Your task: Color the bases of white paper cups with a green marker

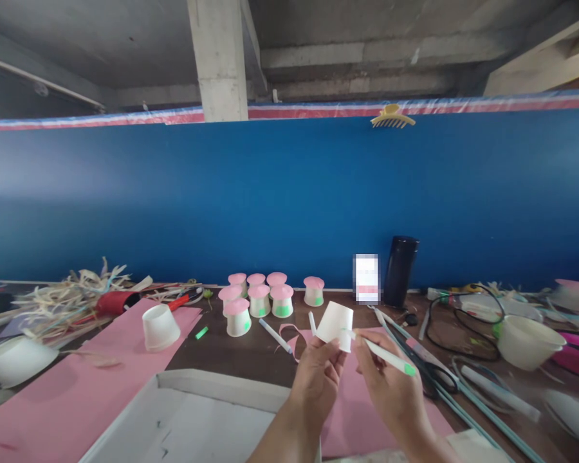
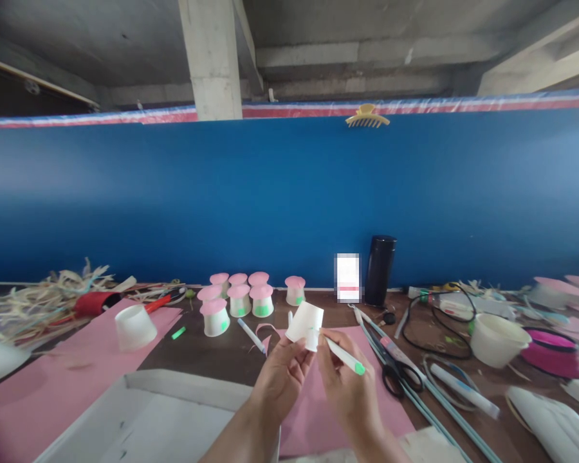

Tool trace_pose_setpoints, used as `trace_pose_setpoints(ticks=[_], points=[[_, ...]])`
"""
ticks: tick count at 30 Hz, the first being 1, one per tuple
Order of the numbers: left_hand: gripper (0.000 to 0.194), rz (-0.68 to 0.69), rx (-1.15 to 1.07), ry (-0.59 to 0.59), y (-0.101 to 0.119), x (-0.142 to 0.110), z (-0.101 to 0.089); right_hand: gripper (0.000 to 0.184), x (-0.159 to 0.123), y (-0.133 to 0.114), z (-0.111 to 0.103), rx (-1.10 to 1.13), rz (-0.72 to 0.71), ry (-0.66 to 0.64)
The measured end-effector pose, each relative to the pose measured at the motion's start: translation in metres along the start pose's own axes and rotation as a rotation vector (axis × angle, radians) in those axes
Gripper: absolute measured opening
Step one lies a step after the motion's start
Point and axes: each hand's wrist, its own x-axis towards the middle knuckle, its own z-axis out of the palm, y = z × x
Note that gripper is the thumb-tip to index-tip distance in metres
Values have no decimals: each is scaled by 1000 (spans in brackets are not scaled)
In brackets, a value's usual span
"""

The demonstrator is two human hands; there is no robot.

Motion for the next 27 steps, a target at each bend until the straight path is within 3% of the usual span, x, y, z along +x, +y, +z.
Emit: trace_pose_setpoints(ticks=[27], points=[[22, 13, -38, 83, 5, -2, 8, 24, -4, -6, 3, -41, 26, -52]])
